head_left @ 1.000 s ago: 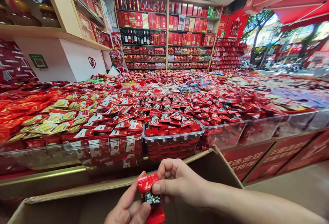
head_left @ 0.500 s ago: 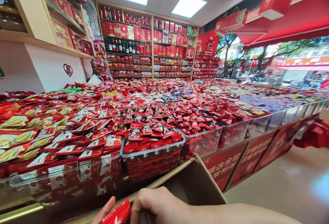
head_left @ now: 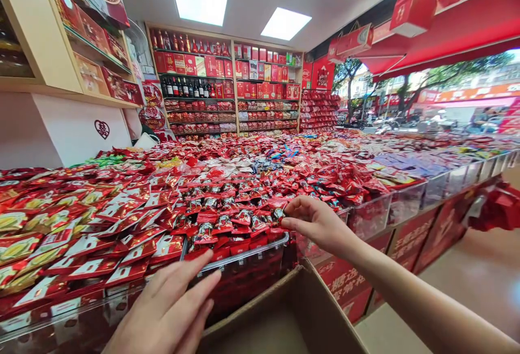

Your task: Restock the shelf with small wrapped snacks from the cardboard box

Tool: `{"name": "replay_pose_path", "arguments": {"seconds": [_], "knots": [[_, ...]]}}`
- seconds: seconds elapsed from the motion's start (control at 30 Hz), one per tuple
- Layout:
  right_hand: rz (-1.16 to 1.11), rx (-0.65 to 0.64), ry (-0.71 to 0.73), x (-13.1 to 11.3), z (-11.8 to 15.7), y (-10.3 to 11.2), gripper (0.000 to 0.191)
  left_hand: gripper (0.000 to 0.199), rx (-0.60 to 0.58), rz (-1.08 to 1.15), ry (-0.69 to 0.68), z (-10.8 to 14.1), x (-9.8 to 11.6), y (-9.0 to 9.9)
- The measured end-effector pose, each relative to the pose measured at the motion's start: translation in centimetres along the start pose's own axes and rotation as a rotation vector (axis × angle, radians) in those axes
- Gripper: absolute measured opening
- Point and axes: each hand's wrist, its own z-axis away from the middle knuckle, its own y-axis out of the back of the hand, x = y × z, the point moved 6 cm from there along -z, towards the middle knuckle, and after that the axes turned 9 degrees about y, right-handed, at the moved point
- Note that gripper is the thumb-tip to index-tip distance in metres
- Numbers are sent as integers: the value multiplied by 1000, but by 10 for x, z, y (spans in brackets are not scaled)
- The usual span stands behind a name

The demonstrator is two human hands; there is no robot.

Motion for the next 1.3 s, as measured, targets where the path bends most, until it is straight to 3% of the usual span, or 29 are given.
{"name": "replay_pose_path", "arguments": {"seconds": [0.1,0.17,0.27,0.37,0.73,0.87,1.07,1.2,1.27,1.3], "knots": [[78,45,-49,17,-13,12,25,39,-87,-225,-109,-46,-1,-21],[123,70,-61,22,-18,12,25,37,-141,-302,-75,-69,-4,-37],[175,71,-69,24,-22,9,22,39,-227,-368,-8,-88,-4,-59],[250,33,-65,22,-25,6,17,37,-274,-400,38,-93,1,-70],[758,-11,137,5,-27,-1,19,23,-234,-477,127,-98,18,-66],[847,-45,166,5,-25,-5,22,22,-223,-523,156,-97,19,-66],[812,-7,194,3,-26,-2,18,22,-224,-471,208,-94,15,-68],[660,48,293,-20,-7,-8,14,24,-193,-409,193,-95,13,-63],[540,-75,348,-32,11,-24,13,22,-153,-377,159,-90,15,-55],[476,-219,335,-33,23,-37,12,21,-126,-337,119,-85,18,-50]]}}
